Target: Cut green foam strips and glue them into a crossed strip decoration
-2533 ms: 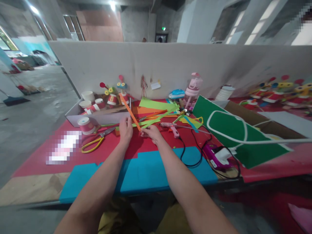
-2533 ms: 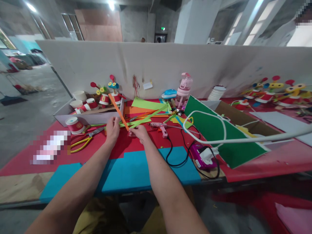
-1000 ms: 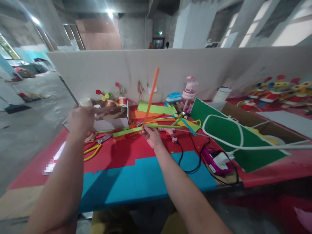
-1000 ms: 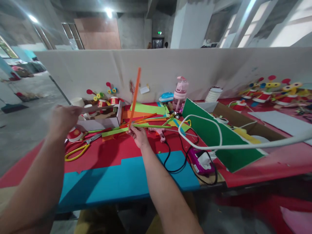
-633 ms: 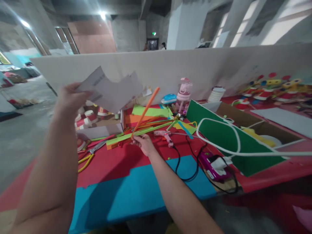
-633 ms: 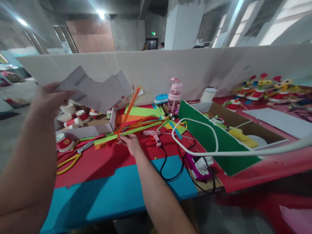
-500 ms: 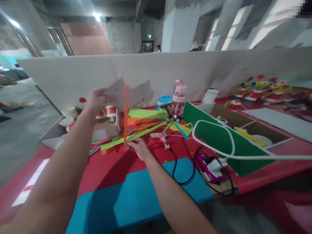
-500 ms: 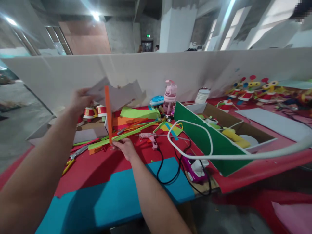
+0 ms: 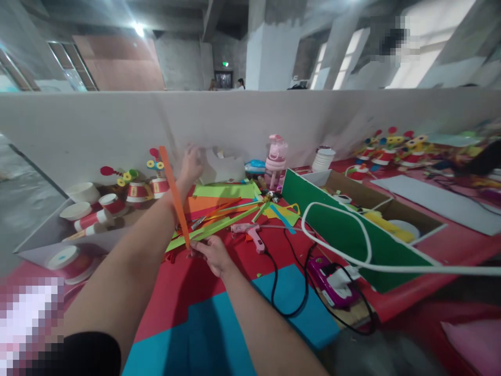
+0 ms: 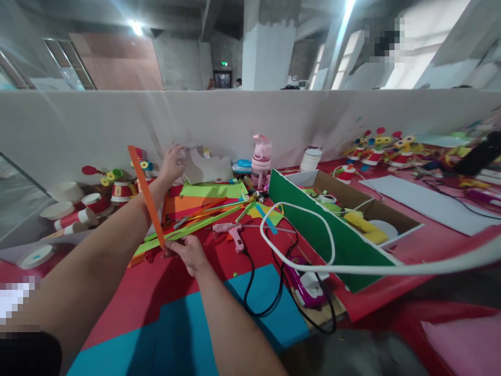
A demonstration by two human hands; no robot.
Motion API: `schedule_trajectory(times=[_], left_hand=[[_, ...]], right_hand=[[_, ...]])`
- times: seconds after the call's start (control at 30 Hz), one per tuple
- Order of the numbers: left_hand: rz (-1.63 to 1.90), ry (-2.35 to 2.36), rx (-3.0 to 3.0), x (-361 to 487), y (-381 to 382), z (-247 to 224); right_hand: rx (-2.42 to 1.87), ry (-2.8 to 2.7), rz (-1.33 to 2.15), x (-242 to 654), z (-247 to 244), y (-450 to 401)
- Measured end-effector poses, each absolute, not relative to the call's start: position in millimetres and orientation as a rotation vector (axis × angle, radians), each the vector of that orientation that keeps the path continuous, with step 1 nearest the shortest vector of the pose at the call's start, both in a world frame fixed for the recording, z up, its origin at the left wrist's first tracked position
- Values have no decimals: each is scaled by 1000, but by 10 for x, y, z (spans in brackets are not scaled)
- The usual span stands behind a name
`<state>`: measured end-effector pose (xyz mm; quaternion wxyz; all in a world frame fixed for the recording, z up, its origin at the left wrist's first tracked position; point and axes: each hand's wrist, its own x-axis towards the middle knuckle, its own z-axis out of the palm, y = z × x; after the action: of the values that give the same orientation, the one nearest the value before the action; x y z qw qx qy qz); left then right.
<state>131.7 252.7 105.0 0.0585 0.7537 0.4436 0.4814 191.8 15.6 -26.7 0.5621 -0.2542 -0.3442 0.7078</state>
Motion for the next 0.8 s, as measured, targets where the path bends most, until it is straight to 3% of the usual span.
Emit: schedule_trajectory(times=[0.07, 0.2, 0.63, 0.8], left_hand=[[1378, 1345, 2379, 1362, 2529, 1016], [1655, 1555, 2224, 1334, 2585, 1096], [1147, 1697, 2100, 1020, 3028, 1589], [1117, 1785, 2068, 1161, 3039, 1510]], right_hand=[[-602, -809, 1662, 1915, -271, 160], [-613, -795, 1658, 1917, -287, 179], [-610, -836, 1656, 1893, -297, 180], [-612, -820, 1657, 1900, -309, 202]])
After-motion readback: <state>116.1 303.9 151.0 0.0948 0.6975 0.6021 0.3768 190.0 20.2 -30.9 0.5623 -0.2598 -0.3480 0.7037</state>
